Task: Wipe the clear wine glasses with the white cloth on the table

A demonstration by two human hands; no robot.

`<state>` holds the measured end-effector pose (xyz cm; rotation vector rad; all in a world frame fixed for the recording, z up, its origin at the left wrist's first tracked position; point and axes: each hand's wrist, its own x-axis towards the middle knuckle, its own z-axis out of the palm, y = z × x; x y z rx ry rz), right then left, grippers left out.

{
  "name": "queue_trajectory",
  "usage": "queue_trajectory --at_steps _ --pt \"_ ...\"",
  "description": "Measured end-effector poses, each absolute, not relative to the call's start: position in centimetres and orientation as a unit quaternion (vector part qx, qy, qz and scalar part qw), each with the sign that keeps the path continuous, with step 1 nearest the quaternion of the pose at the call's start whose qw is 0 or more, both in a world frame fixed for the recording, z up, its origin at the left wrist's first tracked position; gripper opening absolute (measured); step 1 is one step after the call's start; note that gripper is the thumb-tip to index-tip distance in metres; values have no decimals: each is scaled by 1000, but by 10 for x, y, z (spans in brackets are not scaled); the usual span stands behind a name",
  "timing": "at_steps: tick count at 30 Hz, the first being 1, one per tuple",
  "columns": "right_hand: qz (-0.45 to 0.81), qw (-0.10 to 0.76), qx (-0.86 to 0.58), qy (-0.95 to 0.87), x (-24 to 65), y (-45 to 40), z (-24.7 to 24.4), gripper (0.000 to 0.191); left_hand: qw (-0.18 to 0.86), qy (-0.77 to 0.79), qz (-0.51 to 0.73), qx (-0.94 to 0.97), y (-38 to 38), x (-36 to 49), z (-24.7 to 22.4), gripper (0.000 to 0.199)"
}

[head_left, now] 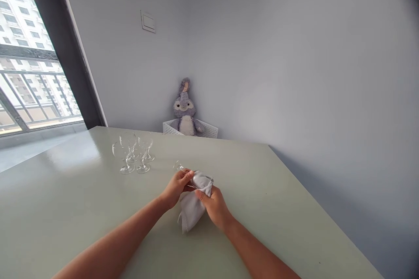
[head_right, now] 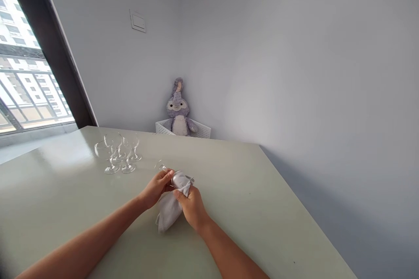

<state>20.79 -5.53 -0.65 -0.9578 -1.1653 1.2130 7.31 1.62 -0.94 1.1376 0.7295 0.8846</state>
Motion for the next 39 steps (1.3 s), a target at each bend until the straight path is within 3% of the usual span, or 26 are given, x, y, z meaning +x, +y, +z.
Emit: queue_trajectory --at_steps 3,9,12,16,19,24,27,31,36,39 --pt "504 575 -416 -493 208 -54 -8 29 694 353 379 500 13 78 -14 42" --pt "664 634 -345 -197 210 -49 -6 28 730 243 421 481 2 78 2 41" --pt "640 612 -363 -290 210 -51 -7 32 713 269 412 500 4 77 2 38" --pt "455 576 -445 -513 208 -57 -13 23 705 337 388 489 9 78 -9 40" --pt "405 578 -468 -533 208 -58 -13 20 711 331 402 472 6 82 -10 43" --pt "625 601 -370 -334 215 -51 0 29 716 250 446 475 -2 82 3 44" --pt "669 587 -339 -307 217 -49 2 32 691 251 447 510 0 79 5 37" --pt "544 573 -413 -452 212 -53 -6 32 705 292 435 478 7 76 -2 35" --pt "324 539 -486 -606 214 -57 -14 10 740 301 392 456 8 81 -8 44" --pt "278 552 -493 -612 222 -55 -8 15 689 327 395 512 5 82 -10 49"
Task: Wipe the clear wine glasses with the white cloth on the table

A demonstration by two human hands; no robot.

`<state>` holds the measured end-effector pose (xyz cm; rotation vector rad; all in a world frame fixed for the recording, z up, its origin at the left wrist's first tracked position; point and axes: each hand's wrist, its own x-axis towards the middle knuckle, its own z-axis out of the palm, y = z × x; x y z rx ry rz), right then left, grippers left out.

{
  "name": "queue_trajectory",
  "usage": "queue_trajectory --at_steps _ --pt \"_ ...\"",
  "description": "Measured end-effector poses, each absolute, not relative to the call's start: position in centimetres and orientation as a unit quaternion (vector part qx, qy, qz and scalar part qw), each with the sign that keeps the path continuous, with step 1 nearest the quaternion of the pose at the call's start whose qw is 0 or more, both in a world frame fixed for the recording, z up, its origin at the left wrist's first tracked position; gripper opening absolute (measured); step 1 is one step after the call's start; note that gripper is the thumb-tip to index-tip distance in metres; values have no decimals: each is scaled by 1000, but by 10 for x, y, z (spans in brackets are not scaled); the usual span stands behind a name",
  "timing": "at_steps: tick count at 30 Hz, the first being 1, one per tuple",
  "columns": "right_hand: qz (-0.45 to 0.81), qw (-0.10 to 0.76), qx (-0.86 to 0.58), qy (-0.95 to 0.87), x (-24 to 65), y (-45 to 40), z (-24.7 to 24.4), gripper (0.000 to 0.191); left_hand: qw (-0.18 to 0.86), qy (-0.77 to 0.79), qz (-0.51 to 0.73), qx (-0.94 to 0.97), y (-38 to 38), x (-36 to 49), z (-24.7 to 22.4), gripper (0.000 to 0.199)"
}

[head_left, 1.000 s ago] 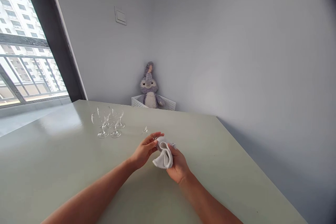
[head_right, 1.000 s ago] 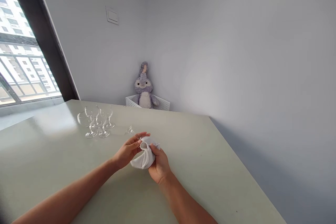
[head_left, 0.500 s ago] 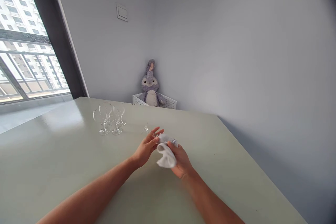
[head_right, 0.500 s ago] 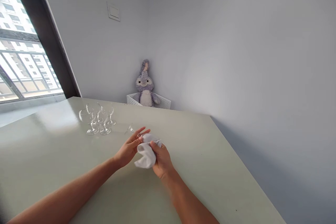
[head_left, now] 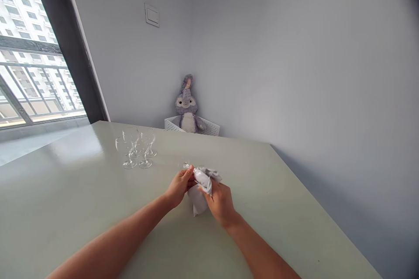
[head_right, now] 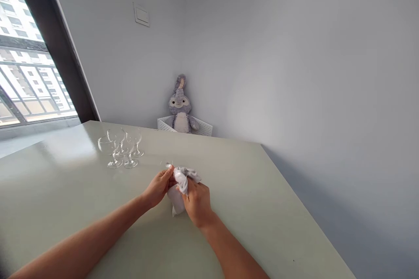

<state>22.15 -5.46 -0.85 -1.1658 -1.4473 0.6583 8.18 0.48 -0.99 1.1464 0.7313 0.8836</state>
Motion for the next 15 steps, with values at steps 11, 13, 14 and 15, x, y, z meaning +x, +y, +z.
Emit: queue_trajectory --at_steps 11,13,14,15 --pt "217 541 -512 -631 233 -59 14 17 265 311 443 798 12 68 -2 29" --pt "240 545 -491 -636 230 -59 15 19 235 325 412 819 18 65 -5 18" --pt "245 556 -490 -626 230 -57 16 22 221 335 397 825 19 65 -7 15" --pt "241 573 -497 -605 233 -56 16 24 212 350 387 826 21 65 -10 14"
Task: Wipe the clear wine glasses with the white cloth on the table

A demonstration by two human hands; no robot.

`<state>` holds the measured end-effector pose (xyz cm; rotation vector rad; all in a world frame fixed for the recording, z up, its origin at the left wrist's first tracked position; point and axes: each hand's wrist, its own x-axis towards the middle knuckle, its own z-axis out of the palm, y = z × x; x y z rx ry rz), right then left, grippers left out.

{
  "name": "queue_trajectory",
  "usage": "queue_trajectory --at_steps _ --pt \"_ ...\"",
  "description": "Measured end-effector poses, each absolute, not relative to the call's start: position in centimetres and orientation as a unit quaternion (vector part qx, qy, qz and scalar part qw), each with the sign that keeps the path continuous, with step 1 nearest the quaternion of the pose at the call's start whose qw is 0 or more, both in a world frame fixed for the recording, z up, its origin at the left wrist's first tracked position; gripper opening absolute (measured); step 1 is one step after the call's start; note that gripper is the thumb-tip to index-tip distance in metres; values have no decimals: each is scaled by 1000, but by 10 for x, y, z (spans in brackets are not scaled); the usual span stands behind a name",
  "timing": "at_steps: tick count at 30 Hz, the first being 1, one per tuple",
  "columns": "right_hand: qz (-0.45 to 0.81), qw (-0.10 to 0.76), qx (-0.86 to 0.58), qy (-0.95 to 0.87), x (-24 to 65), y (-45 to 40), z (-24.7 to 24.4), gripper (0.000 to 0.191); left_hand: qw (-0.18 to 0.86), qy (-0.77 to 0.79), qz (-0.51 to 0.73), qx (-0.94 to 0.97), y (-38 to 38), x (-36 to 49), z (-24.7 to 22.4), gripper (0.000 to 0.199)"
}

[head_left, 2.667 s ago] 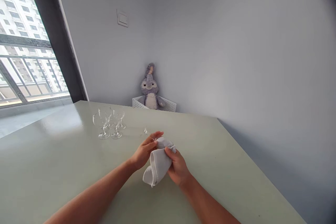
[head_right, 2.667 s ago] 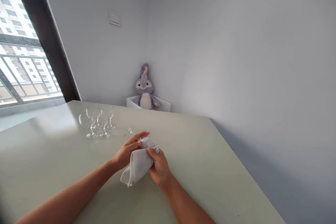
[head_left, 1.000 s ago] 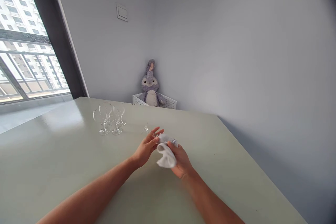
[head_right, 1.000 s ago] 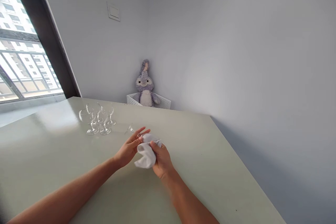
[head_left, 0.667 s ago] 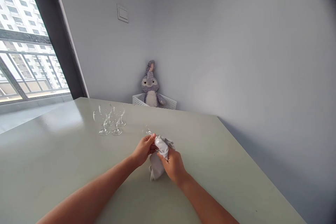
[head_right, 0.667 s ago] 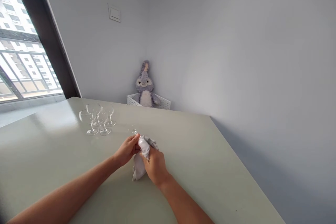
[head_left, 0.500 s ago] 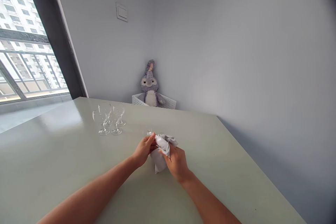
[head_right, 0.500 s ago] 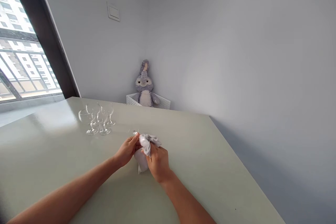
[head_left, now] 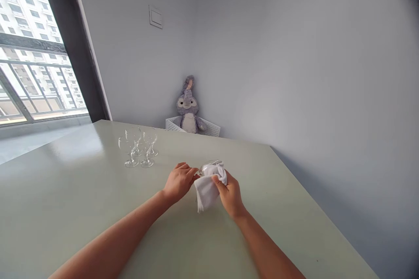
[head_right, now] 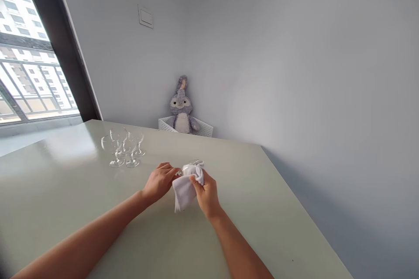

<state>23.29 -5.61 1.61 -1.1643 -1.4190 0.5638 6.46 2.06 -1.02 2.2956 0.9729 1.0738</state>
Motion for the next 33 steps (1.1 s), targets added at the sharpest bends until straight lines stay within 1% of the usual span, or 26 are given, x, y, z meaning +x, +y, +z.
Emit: queue_trajectory --at_steps 1,3,4,5,7,9,12,14,16,18,20,22,24,26,28,30,31,33 --pt "222 597 -511 -577 237 -55 16 27 210 371 379 822 21 65 -13 15" --pt "139 633 -542 -535 248 -53 17 29 228 423 349 805 22 66 -16 22" --pt "78 632 -550 -540 254 -53 17 28 243 449 324 796 22 66 -17 26" --pt "12 613 -550 -567 258 -53 17 26 256 473 296 790 21 66 -16 30" --pt "-116 528 -525 -657 260 -55 15 26 252 507 240 788 20 67 -14 34" --pt "-202 429 -486 -734 254 -55 11 33 196 514 203 810 15 70 -10 33" --pt "-233 335 -453 -793 239 -51 1 44 81 455 156 873 2 76 -9 29" --pt "-204 314 -466 -802 236 -45 -2 39 22 398 138 907 -5 80 -11 26" --pt "-138 340 -517 -774 241 -39 -2 32 -14 366 137 920 -10 83 -15 25" --pt "-13 403 -585 -704 252 -34 -1 34 -23 369 141 918 -11 85 -19 26" --pt "157 486 -615 -601 262 -30 0 43 -2 401 144 905 -12 88 -22 28" --pt "318 565 -585 -487 266 -27 -3 49 42 435 155 886 -15 90 -23 29" --pt "419 630 -524 -391 260 -26 -8 49 96 458 177 866 -17 93 -23 29" --pt "466 669 -478 -327 246 -28 -13 50 156 469 204 845 -19 94 -21 27" --pt "483 675 -455 -323 230 -33 -17 54 216 468 243 822 -19 93 -20 23" --pt "477 643 -451 -395 218 -38 -19 54 264 455 287 801 -16 92 -18 16" --pt "457 615 -455 -454 213 -41 -19 52 279 453 308 789 -15 91 -17 15" --pt "361 559 -473 -578 209 -46 -17 41 306 463 343 758 -11 89 -16 20"
